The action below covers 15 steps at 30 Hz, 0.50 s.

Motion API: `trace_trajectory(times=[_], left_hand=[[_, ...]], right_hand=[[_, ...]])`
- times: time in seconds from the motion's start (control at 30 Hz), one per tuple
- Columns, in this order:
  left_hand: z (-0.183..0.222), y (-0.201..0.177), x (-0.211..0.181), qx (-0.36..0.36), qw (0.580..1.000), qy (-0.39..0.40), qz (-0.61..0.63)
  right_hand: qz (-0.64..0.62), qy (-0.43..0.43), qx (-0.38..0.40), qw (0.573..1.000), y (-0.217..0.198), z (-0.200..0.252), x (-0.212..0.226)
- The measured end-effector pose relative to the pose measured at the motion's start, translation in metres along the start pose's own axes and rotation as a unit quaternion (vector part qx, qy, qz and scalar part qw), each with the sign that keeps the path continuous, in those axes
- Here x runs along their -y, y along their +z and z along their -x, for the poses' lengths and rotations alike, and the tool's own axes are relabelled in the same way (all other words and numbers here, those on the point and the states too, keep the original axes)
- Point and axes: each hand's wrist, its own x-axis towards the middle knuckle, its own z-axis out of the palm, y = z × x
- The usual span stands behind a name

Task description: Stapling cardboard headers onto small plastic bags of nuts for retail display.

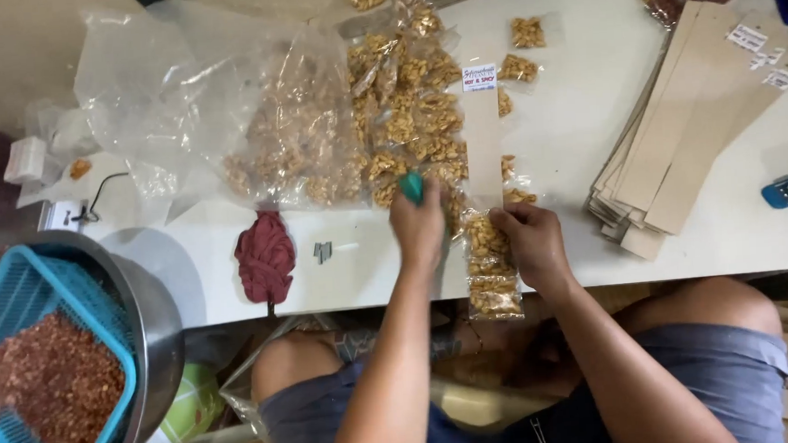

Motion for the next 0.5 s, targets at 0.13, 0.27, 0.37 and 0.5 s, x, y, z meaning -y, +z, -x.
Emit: trace_trajectory(times=[0.13, 0.27, 0.37, 0.5], left_hand=[[-0.002, 0.032, -0.017, 0.03, 0.993, -0.012, 0.117], [-0.001, 0.065, -0.006, 0.035, 0.978, -0.022, 0.204], [-0.021, 0.087, 0.008, 0.126, 0.991, 0.042, 0.017], [-0.021, 0.082, 0.005, 0.278, 0.755, 0.4, -0.439]], right_hand=[[0.051, -0.028, -0.001, 0.998, 0.003, 0.009, -0.001], [0.027, -0.052, -0.034, 0.998, -0.004, 0.024, 0.016], [-0.007, -0.054, -0.069, 0.996, -0.027, 0.006, 0.008], [-0.014, -0.001, -0.138, 0.99, -0.062, -0.032, -0.01]])
